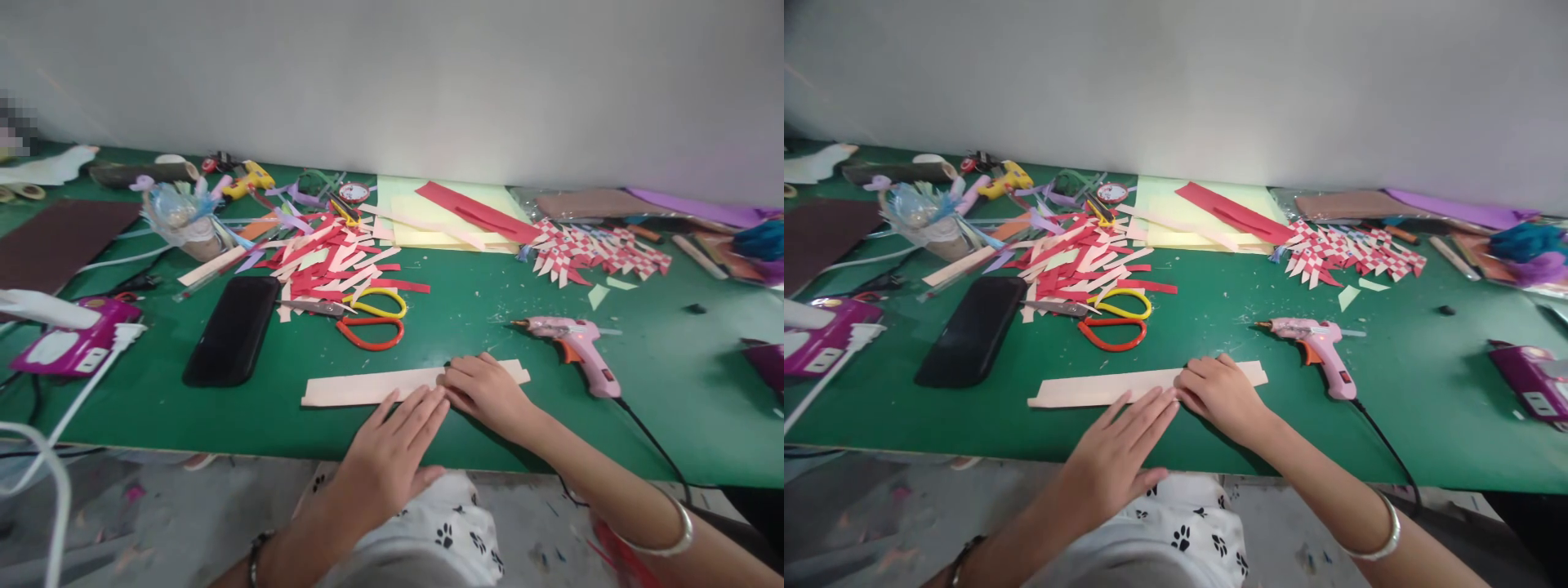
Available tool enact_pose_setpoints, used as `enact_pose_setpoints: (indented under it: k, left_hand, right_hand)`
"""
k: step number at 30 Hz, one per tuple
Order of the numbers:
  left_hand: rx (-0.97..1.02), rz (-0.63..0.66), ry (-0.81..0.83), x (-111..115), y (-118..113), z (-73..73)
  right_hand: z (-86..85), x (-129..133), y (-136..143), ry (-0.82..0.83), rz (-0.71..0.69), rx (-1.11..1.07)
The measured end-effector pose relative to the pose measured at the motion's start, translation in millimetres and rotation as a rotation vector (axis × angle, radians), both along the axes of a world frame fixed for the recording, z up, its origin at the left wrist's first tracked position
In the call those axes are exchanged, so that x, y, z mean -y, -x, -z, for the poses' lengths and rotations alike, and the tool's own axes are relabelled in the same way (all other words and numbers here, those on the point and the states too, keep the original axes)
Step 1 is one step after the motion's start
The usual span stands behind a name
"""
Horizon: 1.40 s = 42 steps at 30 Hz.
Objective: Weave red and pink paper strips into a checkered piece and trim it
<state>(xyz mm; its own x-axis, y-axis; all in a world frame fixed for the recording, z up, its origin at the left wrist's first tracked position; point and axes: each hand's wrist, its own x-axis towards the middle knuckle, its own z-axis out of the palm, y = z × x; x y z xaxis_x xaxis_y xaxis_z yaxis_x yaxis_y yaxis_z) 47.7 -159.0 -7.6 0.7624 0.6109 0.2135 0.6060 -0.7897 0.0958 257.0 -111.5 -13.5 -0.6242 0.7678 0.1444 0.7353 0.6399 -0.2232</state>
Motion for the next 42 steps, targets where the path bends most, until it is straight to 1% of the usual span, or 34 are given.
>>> enact_pose_setpoints:
  k: [2,5,11,16,21,23,25,27,29,30,32,34,36,37,39,42]
  left_hand:
    - [-0.026,-0.021,0.022,2.4,-6.9,3.4]
    - [-0.055,-0.036,0.065,0.7,2.7,4.6]
    - [-0.096,-0.068,0.151,-3.9,47.9,-0.5]
    - [-0.104,-0.083,0.193,-7.2,81.3,0.3]
    - [-0.148,-0.083,0.153,-7.5,117.7,-0.1]
    - [-0.187,-0.089,0.116,-6.2,130.5,-4.4]
    - [-0.209,-0.081,0.075,-5.1,136.7,-10.9]
    - [-0.196,-0.084,0.026,-4.7,131.4,-17.4]
    - [-0.152,-0.103,-0.029,-4.9,111.8,-20.6]
    - [-0.137,-0.113,-0.042,-5.1,97.1,-20.2]
    - [-0.114,-0.056,-0.03,-4.9,61.5,-15.5]
    - [-0.105,-0.01,0.022,-3.6,25.9,-7.0]
    - [-0.131,-0.017,0.107,-1.6,-0.7,1.6]
    - [-0.138,-0.052,0.128,-0.5,-9.0,4.9]
    - [-0.176,-0.078,0.166,1.2,-16.2,8.5]
    - [-0.2,-0.079,0.179,2.1,-13.6,7.8]
  right_hand:
    - [0.5,0.2,0.1,-0.008,0.002,-0.006]
    - [0.1,0.3,0.3,-0.002,0.007,-0.02]
    - [1.0,0.4,-1.0,0.019,0.01,-0.007]
    - [3.1,1.0,-1.9,0.017,0.01,-0.021]
    - [2.1,1.8,-0.9,0.011,0.017,-0.016]
    - [1.1,1.8,-0.4,0.012,0.024,-0.017]
    - [0.0,1.7,-0.1,0.02,0.029,-0.011]
    - [-0.8,1.4,0.1,0.028,0.029,-0.005]
    - [-0.9,1.3,0.5,0.028,0.031,-0.002]
    - [-0.6,1.3,0.8,0.026,0.036,-0.002]
    - [0.2,1.4,1.7,0.022,0.046,-0.005]
    - [0.9,1.6,2.1,0.015,0.053,-0.011]
    - [0.7,2.2,0.7,0.013,0.06,-0.024]
    - [0.1,2.9,-1.2,0.018,0.068,-0.034]
    - [-1.7,5.1,-7.5,0.036,0.096,-0.062]
    - [-3.6,9.9,-21.8,0.075,0.145,-0.109]
